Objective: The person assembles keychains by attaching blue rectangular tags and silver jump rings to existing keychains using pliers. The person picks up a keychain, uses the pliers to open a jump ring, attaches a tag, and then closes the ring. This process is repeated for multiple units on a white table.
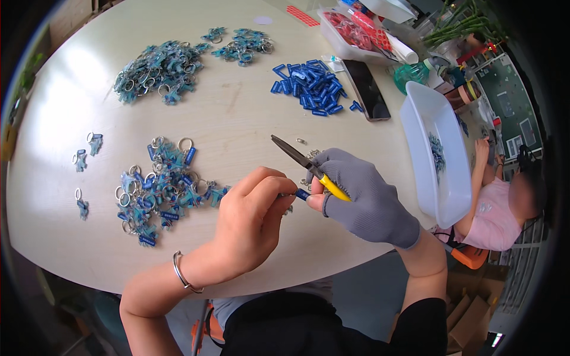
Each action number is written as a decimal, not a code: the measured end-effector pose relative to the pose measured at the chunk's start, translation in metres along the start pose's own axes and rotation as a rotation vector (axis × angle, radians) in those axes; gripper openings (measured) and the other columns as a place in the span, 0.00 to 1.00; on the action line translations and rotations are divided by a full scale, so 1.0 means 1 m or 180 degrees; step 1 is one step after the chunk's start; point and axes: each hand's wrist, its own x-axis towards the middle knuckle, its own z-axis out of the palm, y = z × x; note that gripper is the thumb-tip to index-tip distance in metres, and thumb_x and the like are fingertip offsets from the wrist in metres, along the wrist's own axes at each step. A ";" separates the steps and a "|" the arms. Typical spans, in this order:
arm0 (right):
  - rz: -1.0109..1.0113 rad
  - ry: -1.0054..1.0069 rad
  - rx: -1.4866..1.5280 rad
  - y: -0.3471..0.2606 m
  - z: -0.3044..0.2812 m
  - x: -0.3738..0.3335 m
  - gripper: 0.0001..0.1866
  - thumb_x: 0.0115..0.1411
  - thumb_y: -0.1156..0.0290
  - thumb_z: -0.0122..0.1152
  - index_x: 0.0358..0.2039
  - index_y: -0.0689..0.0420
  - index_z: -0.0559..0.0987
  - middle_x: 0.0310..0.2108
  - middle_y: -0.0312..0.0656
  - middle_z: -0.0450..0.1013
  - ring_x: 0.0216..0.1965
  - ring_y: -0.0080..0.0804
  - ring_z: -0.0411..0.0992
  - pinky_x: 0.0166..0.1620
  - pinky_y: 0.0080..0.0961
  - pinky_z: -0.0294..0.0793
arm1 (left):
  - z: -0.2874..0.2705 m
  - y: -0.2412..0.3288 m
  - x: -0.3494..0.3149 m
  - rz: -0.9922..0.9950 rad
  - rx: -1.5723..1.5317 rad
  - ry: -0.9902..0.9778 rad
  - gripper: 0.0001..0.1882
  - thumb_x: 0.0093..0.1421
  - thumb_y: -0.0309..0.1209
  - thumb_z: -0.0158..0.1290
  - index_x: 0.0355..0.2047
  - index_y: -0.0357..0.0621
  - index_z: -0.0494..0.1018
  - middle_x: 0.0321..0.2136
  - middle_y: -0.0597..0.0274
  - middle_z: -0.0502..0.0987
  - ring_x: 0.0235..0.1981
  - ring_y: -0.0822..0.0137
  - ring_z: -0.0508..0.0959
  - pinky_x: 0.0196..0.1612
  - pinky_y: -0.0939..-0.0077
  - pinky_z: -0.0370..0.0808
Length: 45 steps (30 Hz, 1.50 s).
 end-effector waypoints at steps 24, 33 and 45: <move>-0.0623 0.0632 0.0010 0.007 0.023 -0.011 0.09 0.53 0.73 0.64 0.28 0.64 0.73 0.29 0.48 0.68 0.32 0.42 0.69 0.37 0.35 0.68 | -0.002 0.016 -0.002 -0.0579 -0.0425 -0.0063 0.08 0.56 0.15 0.52 0.37 0.34 0.71 0.34 0.59 0.74 0.31 0.70 0.74 0.35 0.78 0.72; -0.0978 0.0968 -0.0737 0.006 0.022 -0.015 0.09 0.49 0.75 0.65 0.27 0.64 0.73 0.33 0.50 0.68 0.35 0.46 0.68 0.37 0.39 0.67 | -0.005 0.016 -0.001 -0.1673 -0.2347 -0.0130 0.07 0.60 0.21 0.56 0.39 0.33 0.75 0.36 0.62 0.77 0.36 0.75 0.76 0.40 0.81 0.74; -0.0989 0.0854 -0.0682 -0.002 0.014 -0.017 0.08 0.47 0.78 0.66 0.25 0.63 0.73 0.31 0.48 0.69 0.31 0.42 0.69 0.34 0.32 0.69 | -0.014 0.008 0.008 -0.1163 -0.2004 -0.0334 0.12 0.53 0.16 0.61 0.38 0.33 0.76 0.34 0.60 0.79 0.38 0.72 0.78 0.44 0.77 0.75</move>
